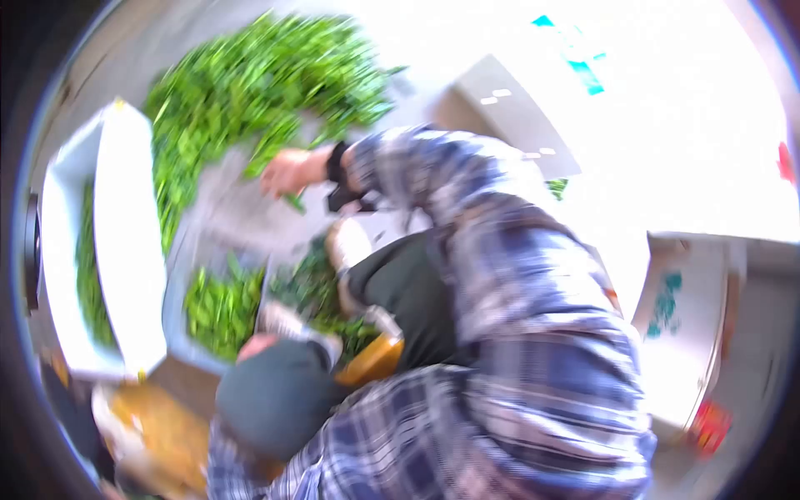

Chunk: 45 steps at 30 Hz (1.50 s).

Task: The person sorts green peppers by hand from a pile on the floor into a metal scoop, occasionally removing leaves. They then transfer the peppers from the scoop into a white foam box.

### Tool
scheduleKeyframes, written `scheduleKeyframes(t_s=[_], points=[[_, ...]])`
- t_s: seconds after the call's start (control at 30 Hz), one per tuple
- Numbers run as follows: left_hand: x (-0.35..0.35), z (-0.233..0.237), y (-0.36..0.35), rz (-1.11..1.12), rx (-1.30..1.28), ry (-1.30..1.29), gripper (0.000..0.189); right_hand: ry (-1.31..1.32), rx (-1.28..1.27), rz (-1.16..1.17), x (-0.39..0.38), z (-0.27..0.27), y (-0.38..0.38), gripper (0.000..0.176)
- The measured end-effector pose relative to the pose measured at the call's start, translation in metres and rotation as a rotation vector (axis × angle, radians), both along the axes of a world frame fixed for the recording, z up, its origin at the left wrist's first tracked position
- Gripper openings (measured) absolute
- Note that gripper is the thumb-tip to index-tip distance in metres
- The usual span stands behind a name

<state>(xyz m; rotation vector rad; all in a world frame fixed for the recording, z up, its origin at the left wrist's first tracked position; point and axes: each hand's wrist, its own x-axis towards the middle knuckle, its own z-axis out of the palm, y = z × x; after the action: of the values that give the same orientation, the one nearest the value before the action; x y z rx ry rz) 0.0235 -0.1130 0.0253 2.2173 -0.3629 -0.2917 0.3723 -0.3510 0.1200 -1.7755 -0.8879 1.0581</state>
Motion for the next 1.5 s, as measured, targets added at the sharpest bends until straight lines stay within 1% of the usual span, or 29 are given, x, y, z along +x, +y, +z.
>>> scheduleKeyframes(t_s=[0.03,0.13,0.17,0.2,0.23,0.27,0.3,0.33,0.37,0.4,0.43,0.47,0.5,0.57,0.6,0.63,0.67,0.7,0.73,0.77,0.8,0.83,0.93,1.03,1.1,1.3,1.37,1.47,1.5], points=[[0.003,0.003,0.000,-0.015,0.046,0.081,0.018,-0.576,-0.065,0.086,0.006,-0.006,-0.014,0.026],[-0.003,0.005,0.013,-0.020,0.179,0.283,0.019,-0.591,-0.410,-0.118,0.016,0.025,-0.066,0.026],[-0.006,0.007,0.018,-0.008,0.220,0.340,0.019,-0.642,-0.454,-0.182,0.022,0.031,-0.096,0.025],[-0.009,0.009,0.024,0.014,0.250,0.385,0.020,-0.779,-0.362,-0.228,0.028,0.037,-0.127,0.021],[-0.014,0.009,0.031,0.039,0.275,0.421,0.020,-0.825,-0.680,-0.273,0.037,0.064,-0.149,0.015],[-0.017,0.009,0.038,0.072,0.299,0.456,0.020,-0.920,-0.810,-0.259,0.045,0.097,-0.175,0.016],[-0.026,0.012,0.047,0.116,0.316,0.492,0.021,-1.000,-1.039,-0.376,0.056,0.117,-0.203,0.016],[-0.038,0.015,0.060,0.171,0.336,0.524,0.021,-1.218,-0.643,-0.589,0.107,0.078,-0.281,0.017],[-0.050,0.017,0.071,0.232,0.361,0.554,0.021,-1.116,-0.917,-0.659,0.097,0.136,-0.288,0.019],[-0.057,0.020,0.080,0.301,0.380,0.581,0.022,-1.229,-1.164,-0.560,0.103,0.172,-0.304,0.024],[-0.061,0.025,0.088,0.388,0.398,0.604,0.022,-1.464,-0.865,-0.540,0.114,0.170,-0.340,0.030],[-0.061,0.029,0.095,0.481,0.414,0.625,0.023,-1.344,-1.250,-0.450,0.135,0.174,-0.360,0.055],[-0.056,0.029,0.099,0.584,0.423,0.638,0.023,-1.236,-1.348,-0.565,0.139,0.181,-0.346,0.052],[-0.048,0.036,0.106,0.852,0.371,0.637,0.031,-1.241,-1.093,-0.492,0.178,0.139,-0.344,0.043],[-0.054,0.029,0.115,0.876,0.383,0.646,0.031,-1.159,-1.040,-0.433,0.150,0.143,-0.279,0.034],[-0.060,0.010,0.123,1.043,0.416,0.596,0.033,-1.225,-0.716,-0.376,0.155,0.100,-0.267,0.031],[-0.060,-0.003,0.128,1.205,0.445,0.542,0.035,-1.143,-0.762,-0.277,0.140,0.086,-0.218,0.031],[-0.053,-0.005,0.129,1.218,0.444,0.548,0.035,-1.080,-0.912,-0.184,0.135,0.053,-0.174,0.029],[-0.046,-0.004,0.129,1.299,0.450,0.508,0.036,-1.054,-0.814,-0.064,0.122,0.028,-0.132,0.026],[-0.040,-0.004,0.132,1.378,0.459,0.468,0.038,-1.181,-0.750,0.138,0.114,-0.011,-0.099,0.022],[-0.038,-0.009,0.137,1.389,0.465,0.477,0.038,-1.030,-0.744,0.102,0.100,-0.030,-0.055,0.019],[-0.036,-0.015,0.142,1.350,0.425,0.394,0.041,-0.960,-0.902,0.197,0.084,-0.044,-0.015,0.016],[-0.023,-0.030,0.147,1.338,0.396,0.340,0.047,-0.872,-0.664,0.108,0.057,-0.107,0.054,0.018],[-0.008,-0.022,0.130,1.400,0.451,0.358,0.050,-0.771,-0.649,0.038,0.044,-0.132,0.099,0.025],[-0.004,-0.022,0.127,1.427,0.490,0.367,0.052,-0.879,-0.538,-0.027,0.035,-0.147,0.111,0.030],[-0.010,-0.030,0.127,1.478,0.459,0.335,0.055,-0.794,-0.636,-0.007,0.027,-0.161,0.129,0.035],[-0.010,-0.031,0.128,1.480,0.432,0.316,0.054,-0.570,-0.636,-0.144,0.010,-0.152,0.138,0.038],[-0.008,-0.029,0.126,1.475,0.473,0.303,0.054,-0.306,-0.360,-0.029,-0.033,-0.134,0.162,0.047],[-0.008,-0.029,0.125,1.475,0.469,0.303,0.054,-0.077,-0.296,0.103,-0.049,-0.116,0.167,0.051]])
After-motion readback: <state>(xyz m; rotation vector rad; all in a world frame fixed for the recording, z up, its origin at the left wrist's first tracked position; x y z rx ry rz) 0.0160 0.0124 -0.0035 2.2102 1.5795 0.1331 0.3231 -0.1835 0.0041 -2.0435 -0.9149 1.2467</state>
